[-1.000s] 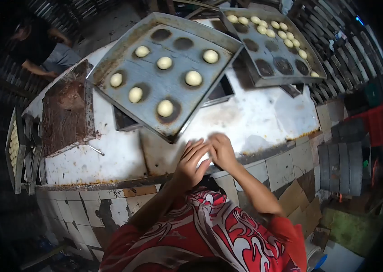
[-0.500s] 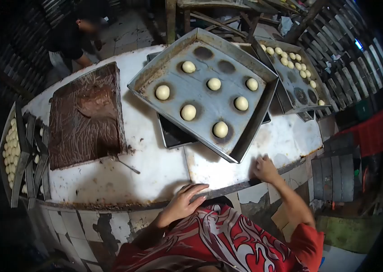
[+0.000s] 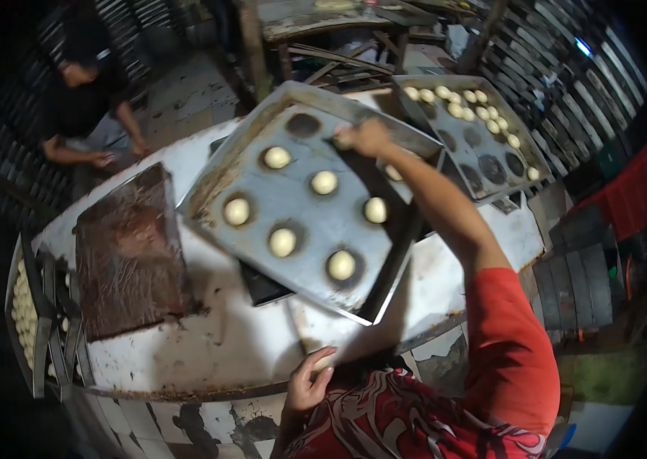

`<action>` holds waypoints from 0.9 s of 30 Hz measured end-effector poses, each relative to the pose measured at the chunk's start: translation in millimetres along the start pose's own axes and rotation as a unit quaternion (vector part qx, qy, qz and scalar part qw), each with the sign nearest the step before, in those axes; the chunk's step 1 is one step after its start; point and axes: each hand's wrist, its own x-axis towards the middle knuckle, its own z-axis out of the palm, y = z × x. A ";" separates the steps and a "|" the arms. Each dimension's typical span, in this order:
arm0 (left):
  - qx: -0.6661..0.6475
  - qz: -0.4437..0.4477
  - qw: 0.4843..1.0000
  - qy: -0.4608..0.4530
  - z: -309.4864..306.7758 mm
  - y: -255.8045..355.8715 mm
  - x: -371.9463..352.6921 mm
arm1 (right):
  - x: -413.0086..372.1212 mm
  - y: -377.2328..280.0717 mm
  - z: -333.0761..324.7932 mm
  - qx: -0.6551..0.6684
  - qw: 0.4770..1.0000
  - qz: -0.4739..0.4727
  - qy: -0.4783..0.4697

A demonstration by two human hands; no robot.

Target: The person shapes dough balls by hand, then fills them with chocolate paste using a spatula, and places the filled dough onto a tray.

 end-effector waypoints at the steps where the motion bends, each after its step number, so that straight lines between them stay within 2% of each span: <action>1: 0.017 -0.026 0.999 0.019 7.5 -2.2 -0.8 | -3.5 6.4 13.2 0.044 0.999 0.000 0.026; 2: 0.033 -0.051 0.998 0.034 15.8 -3.6 -0.3 | -10.1 19.4 17.9 0.084 0.995 0.004 0.054; 3: -0.011 -0.052 0.997 0.053 26.3 0.1 -0.3 | -30.6 29.5 -10.5 0.113 0.986 -0.030 0.123; 4: 0.097 -0.007 0.994 0.040 29.9 -7.9 -0.3 | -51.8 39.5 -51.3 0.138 0.970 -0.063 0.190; 5: 0.021 -0.031 0.998 0.052 41.2 -8.3 0.7 | -59.7 71.1 -71.8 0.120 0.965 -0.045 0.230; 6: -0.054 -0.058 0.995 0.068 52.6 -7.0 2.8 | -61.0 117.4 -83.3 0.143 0.965 -0.007 0.221; 7: -0.051 -0.058 0.995 0.060 64.9 -2.6 6.9 | -68.2 165.8 -98.5 0.137 0.964 0.051 0.222; 8: -0.072 -0.073 0.992 0.067 76.6 4.4 10.1 | -72.6 225.2 -108.7 0.046 0.977 0.147 0.151; 9: -0.092 -0.089 0.989 0.076 84.8 10.4 11.0 | -72.6 311.5 -97.0 -0.048 0.982 0.162 0.090; 10: -0.088 -0.089 0.989 0.077 90.9 13.6 11.0 | -96.5 361.5 -103.1 -0.063 0.980 0.181 0.057; 11: -0.067 -0.101 0.990 0.069 96.3 15.4 10.2 | -117.0 383.8 -110.7 -0.129 0.943 0.305 0.025; 12: -0.045 -0.114 0.990 0.065 100.6 15.9 8.0 | -132.7 418.5 -106.4 -0.139 0.924 0.357 0.010; 13: -0.056 -0.116 0.991 0.045 100.0 8.4 5.2 | -147.3 440.7 -102.3 -0.168 0.913 0.368 -0.044; 14: -0.056 -0.118 0.989 0.068 99.6 3.0 6.6 | -152.8 442.1 -109.1 -0.149 0.906 0.382 -0.104; 15: -0.012 -0.062 0.997 0.039 99.0 -0.4 8.8 | -154.7 434.8 -104.7 -0.177 0.905 0.382 -0.060; 16: 0.035 -0.011 0.999 0.016 102.7 -0.9 7.1 | -143.3 504.2 -71.7 -0.199 0.916 0.331 -0.109; 17: -0.159 -0.086 0.981 0.072 113.2 3.2 2.4 | -140.3 508.0 -76.6 -0.228 0.925 0.271 -0.135; 18: -0.135 -0.073 0.986 0.064 112.4 2.2 2.6 | -144.4 556.4 -50.1 -0.144 0.959 0.241 0.028; 19: -0.074 -0.116 0.988 0.072 115.3 17.6 5.6 | -148.8 523.1 -71.0 -0.131 0.956 0.255 0.065; 20: -0.019 -0.162 0.983 0.081 117.2 32.4 7.5 | -146.9 527.4 -76.6 -0.115 0.948 0.283 0.087; 21: -0.025 -0.162 0.978 0.132 117.7 35.0 4.7 | -145.1 483.8 -111.1 -0.017 0.929 0.369 0.031; 22: -0.036 -0.139 0.986 0.082 117.7 33.6 2.4 | -149.0 585.3 -74.9 0.225 0.917 0.291 0.156; 23: -0.045 -0.112 0.992 0.026 115.4 31.3 2.0 | -160.5 602.7 -62.2 0.468 0.823 0.204 0.250; 24: -0.053 -0.103 0.991 0.061 112.8 29.2 3.3 | -170.7 599.1 -62.3 0.394 0.839 0.143 0.347; 25: -0.050 -0.093 0.994 0.022 110.4 27.9 3.2 | -185.1 578.3 -73.6 0.402 0.829 0.226 0.317; 26: -0.046 -0.082 0.995 -0.021 107.5 28.1 4.7 | -197.6 469.7 -92.7 0.485 0.750 0.204 0.401; 27: -0.080 -0.102 0.991 -0.040 102.8 36.3 8.9 | -205.2 438.2 -93.3 0.533 0.735 0.159 0.388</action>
